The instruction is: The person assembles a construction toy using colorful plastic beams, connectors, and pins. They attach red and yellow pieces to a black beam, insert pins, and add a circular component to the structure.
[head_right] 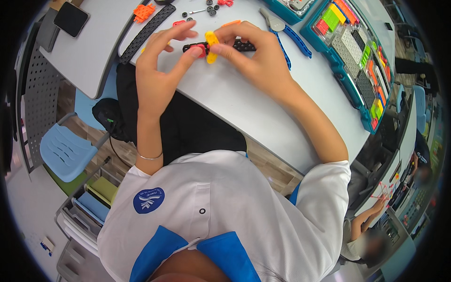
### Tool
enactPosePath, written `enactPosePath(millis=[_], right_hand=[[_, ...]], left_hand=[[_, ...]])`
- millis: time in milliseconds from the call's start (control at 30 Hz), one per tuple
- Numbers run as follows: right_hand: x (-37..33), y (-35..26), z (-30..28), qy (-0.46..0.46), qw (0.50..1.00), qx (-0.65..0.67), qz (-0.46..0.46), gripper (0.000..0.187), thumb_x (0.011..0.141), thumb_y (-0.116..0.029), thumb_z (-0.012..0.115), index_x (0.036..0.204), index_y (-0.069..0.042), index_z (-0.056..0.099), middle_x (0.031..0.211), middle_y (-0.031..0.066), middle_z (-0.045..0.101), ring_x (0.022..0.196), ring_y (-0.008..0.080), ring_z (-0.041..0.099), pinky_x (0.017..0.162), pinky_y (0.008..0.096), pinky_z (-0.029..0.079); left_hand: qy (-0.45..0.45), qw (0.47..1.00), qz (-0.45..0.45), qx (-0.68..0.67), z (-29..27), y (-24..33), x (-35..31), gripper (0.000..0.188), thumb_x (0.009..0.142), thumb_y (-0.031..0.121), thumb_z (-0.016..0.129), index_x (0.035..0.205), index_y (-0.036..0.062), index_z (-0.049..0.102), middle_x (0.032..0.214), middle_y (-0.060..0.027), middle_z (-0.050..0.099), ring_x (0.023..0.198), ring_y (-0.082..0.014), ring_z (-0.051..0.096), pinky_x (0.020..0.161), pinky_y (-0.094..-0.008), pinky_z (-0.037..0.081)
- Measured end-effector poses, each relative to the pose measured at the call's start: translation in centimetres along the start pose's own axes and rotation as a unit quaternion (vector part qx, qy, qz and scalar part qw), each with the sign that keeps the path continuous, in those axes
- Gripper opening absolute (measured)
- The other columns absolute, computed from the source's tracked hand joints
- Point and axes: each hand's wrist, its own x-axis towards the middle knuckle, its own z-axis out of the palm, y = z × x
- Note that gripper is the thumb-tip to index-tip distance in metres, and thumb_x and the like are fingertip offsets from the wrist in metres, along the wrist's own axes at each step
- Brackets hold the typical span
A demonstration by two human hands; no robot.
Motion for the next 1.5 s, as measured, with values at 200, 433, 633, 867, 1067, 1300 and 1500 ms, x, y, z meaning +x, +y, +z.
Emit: enactPosePath(millis=[200,433,633,867,1067,1300,1500], right_hand=[[1.6,2.0,-0.1,0.01,0.999,-0.042,-0.033,0.022,0.089,-0.019,0.08,0.105,-0.004,0.078,0.097,0.0074,0.074,0.088,0.0161,0.067,0.08,0.029,0.051],[2.6,2.2,0.1,-0.002,0.993,-0.056,-0.103,0.021,0.089,-0.02,0.079,0.104,-0.005,0.077,0.096,0.006,0.072,0.085,0.0157,0.065,0.075,0.029,0.051],[2.5,2.3,-0.1,-0.013,0.994,-0.063,-0.083,0.022,0.091,-0.022,0.078,0.104,-0.004,0.076,0.096,0.005,0.074,0.081,0.0155,0.064,0.069,0.0289,0.048],[2.3,2.0,0.2,-0.02,0.994,-0.08,-0.078,0.022,0.091,-0.021,0.078,0.105,-0.004,0.074,0.095,0.0054,0.076,0.076,0.0174,0.064,0.067,0.0296,0.048],[2.0,1.5,0.2,-0.042,0.993,-0.089,-0.068,0.022,0.093,-0.016,0.076,0.107,0.0,0.071,0.096,0.0054,0.073,0.083,0.0139,0.062,0.077,0.0284,0.049],[1.8,1.5,0.7,-0.031,0.996,-0.051,-0.061,0.021,0.093,-0.013,0.075,0.108,0.0,0.071,0.096,0.0076,0.073,0.085,0.0174,0.068,0.079,0.0312,0.055],[2.3,1.1,-1.2,-0.076,0.993,-0.085,-0.023,0.028,0.092,-0.011,0.075,0.119,-0.006,0.071,0.103,0.004,0.074,0.092,0.014,0.067,0.077,0.0276,0.052]], left_hand=[[-0.05,0.997,-0.01,0.057,-0.1,-1.4,-0.4,0.042,0.079,0.021,0.086,0.117,0.0069,0.073,0.113,-0.0084,0.07,0.11,-0.0269,0.059,0.096,-0.0401,0.048],[-0.032,0.999,-0.013,0.03,1.2,-2.3,-0.4,0.037,0.082,0.013,0.082,0.116,0.0045,0.073,0.108,-0.0074,0.071,0.097,-0.0259,0.065,0.089,-0.0367,0.052],[-0.054,0.993,-0.066,-0.085,1.1,-1.9,-0.3,0.035,0.082,0.009,0.081,0.116,0.0031,0.073,0.107,-0.0072,0.071,0.095,-0.0193,0.068,0.083,-0.0318,0.055],[-0.026,0.995,-0.031,-0.095,1.9,-2.6,-0.3,0.039,0.079,0.015,0.086,0.112,0.0017,0.073,0.102,-0.0062,0.07,0.082,-0.016,0.063,0.075,-0.0283,0.052],[-0.029,0.992,-0.076,-0.096,2.1,-2.1,-0.5,0.034,0.081,0.017,0.085,0.108,0.0023,0.072,0.094,-0.0045,0.074,0.079,-0.0139,0.061,0.072,-0.0276,0.049],[-0.017,0.99,-0.093,-0.107,2.5,-1.7,-0.6,0.035,0.082,0.014,0.084,0.111,0.0015,0.07,0.098,-0.0046,0.075,0.081,-0.0131,0.063,0.072,-0.0273,0.048],[-0.008,0.976,-0.116,-0.183,2.1,-2.4,-0.5,0.038,0.081,0.011,0.085,0.115,0.0025,0.069,0.104,-0.0073,0.075,0.081,-0.0111,0.066,0.069,-0.0233,0.049]])
